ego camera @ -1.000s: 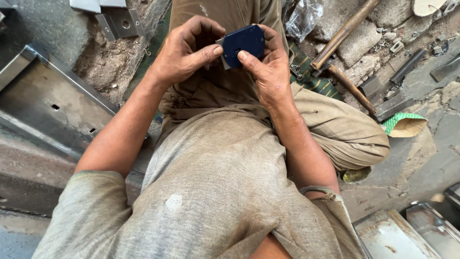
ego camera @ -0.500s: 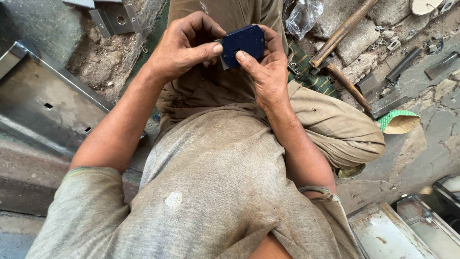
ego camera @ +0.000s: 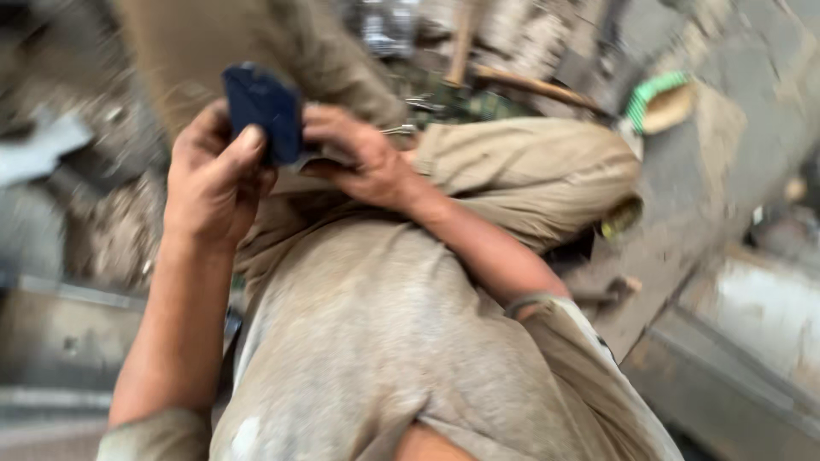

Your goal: The person sits cross-legged on the floor and assembles a small metal bracket by inserting and bending wire pieces into holes. They repeatedly pick up wire segments, thread them through the bracket, and bend the ends to secure them.

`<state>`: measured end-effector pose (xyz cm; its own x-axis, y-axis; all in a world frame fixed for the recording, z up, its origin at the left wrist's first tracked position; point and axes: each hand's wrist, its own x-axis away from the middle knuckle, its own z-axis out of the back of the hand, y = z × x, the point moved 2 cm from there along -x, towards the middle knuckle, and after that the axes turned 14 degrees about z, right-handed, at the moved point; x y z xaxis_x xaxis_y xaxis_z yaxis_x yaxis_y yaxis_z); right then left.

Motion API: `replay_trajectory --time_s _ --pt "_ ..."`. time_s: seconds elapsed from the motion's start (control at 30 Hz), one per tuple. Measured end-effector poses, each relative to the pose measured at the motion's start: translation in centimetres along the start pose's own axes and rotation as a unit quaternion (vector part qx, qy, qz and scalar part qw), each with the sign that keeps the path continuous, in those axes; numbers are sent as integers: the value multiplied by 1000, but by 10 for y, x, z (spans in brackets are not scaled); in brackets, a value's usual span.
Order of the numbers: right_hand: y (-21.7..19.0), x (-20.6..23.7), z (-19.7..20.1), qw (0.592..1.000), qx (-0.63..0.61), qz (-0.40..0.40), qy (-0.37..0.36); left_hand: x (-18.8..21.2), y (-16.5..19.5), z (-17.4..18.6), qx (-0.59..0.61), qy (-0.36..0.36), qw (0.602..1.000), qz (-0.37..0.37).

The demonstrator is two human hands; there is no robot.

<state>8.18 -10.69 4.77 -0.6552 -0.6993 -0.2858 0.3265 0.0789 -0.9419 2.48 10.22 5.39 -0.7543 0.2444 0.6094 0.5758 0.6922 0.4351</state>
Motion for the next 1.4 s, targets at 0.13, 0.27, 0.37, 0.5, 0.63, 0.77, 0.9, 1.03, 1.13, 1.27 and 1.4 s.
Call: replay_trajectory --time_s 0.13,0.27,0.37,0.5,0.63,0.77,0.9,1.03,1.13,1.27,1.4 --pt "11 41 19 999 -5 -14 47 -10 -8 -16 -33 12 999 -8" --pt "13 82 58 973 -180 -87 115 -13 10 -34 -60 -71 995 -28" --pt "14 105 95 959 -208 -114 152 -23 9 -57 -111 -120 985 55" --pt "15 122 124 957 -245 -77 134 -44 -31 -97 -296 -93 941 134" --pt "9 130 132 939 -308 -74 130 -49 -54 -123 -249 -89 955 134" --pt "4 125 135 930 -336 -71 128 -47 -56 -136 -256 -100 948 163" --pt "3 118 137 942 -300 -110 104 -43 -54 -144 -324 -141 915 194" --pt "3 115 132 933 -316 -159 61 -41 -59 -141 -400 -130 881 216" --pt "5 118 123 927 -327 -182 34 -39 -69 -136 -345 -142 900 225" --pt "17 130 102 924 -336 -180 37 -21 -92 -120 -252 -43 932 256" --pt "29 136 85 933 -316 -163 52 -12 -104 -107 -135 -26 962 236"
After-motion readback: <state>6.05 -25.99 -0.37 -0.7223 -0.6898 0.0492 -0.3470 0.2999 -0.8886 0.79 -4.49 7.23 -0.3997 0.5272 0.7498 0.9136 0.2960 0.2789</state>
